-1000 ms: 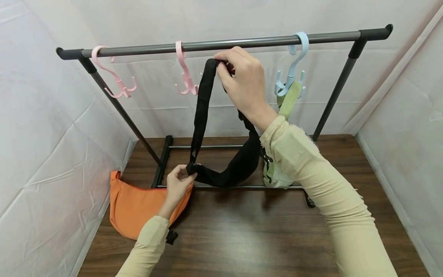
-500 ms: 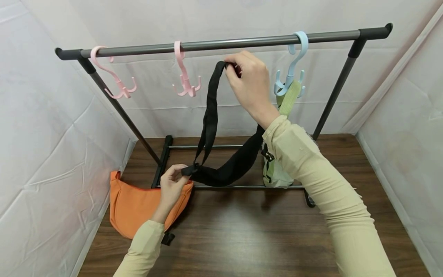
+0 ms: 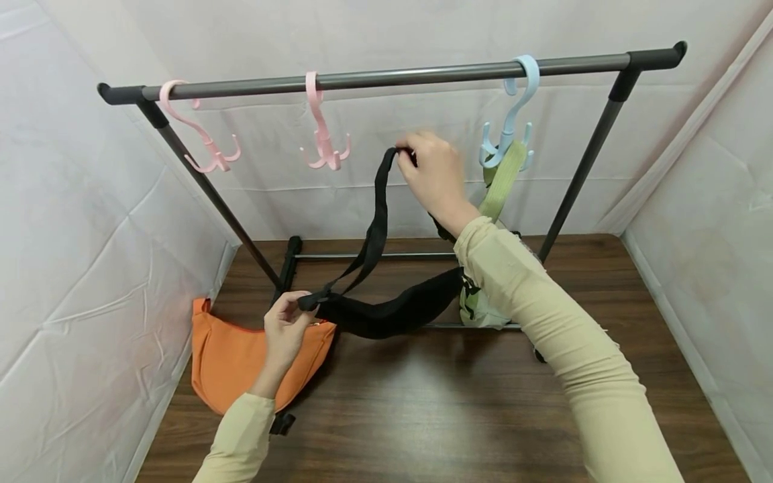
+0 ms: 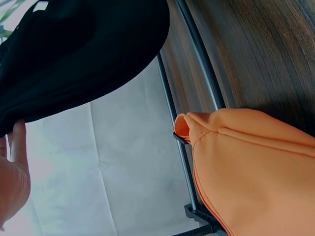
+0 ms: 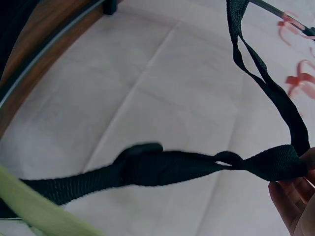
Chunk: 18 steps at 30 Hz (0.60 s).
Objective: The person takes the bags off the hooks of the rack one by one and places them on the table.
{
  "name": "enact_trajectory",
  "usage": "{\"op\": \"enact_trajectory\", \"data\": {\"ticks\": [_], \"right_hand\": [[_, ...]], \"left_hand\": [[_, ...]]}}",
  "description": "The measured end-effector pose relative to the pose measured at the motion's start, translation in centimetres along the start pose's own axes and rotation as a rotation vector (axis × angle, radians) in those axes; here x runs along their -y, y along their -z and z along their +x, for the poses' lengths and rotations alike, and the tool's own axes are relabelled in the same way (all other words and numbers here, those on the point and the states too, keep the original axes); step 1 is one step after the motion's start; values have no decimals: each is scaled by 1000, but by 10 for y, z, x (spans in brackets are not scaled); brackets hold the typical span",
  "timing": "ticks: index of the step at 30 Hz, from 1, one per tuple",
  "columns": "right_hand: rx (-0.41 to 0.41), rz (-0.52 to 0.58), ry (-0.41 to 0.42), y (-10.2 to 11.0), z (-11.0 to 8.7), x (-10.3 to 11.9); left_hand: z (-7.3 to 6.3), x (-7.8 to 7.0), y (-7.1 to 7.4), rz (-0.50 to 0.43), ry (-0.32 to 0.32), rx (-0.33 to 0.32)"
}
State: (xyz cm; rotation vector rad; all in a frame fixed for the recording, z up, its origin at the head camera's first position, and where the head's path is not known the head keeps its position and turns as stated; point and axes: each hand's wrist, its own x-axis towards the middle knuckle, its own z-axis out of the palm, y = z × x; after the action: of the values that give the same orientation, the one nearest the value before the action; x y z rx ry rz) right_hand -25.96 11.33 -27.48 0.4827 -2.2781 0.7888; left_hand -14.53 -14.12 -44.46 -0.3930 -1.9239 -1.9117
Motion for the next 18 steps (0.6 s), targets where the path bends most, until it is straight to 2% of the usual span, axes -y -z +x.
{"op": "enact_trajectory", "data": {"ticks": [3, 6, 18], "right_hand": [[57, -28, -15, -6, -6, -5], [110, -57, -31, -12, -11, -10], [288, -41, -104, -30, -33, -18]], "left_hand": [[0, -10, 1, 6, -21, -13], [-1, -15, 3, 10, -13, -32], [-2, -17, 9, 19, -23, -81]]}}
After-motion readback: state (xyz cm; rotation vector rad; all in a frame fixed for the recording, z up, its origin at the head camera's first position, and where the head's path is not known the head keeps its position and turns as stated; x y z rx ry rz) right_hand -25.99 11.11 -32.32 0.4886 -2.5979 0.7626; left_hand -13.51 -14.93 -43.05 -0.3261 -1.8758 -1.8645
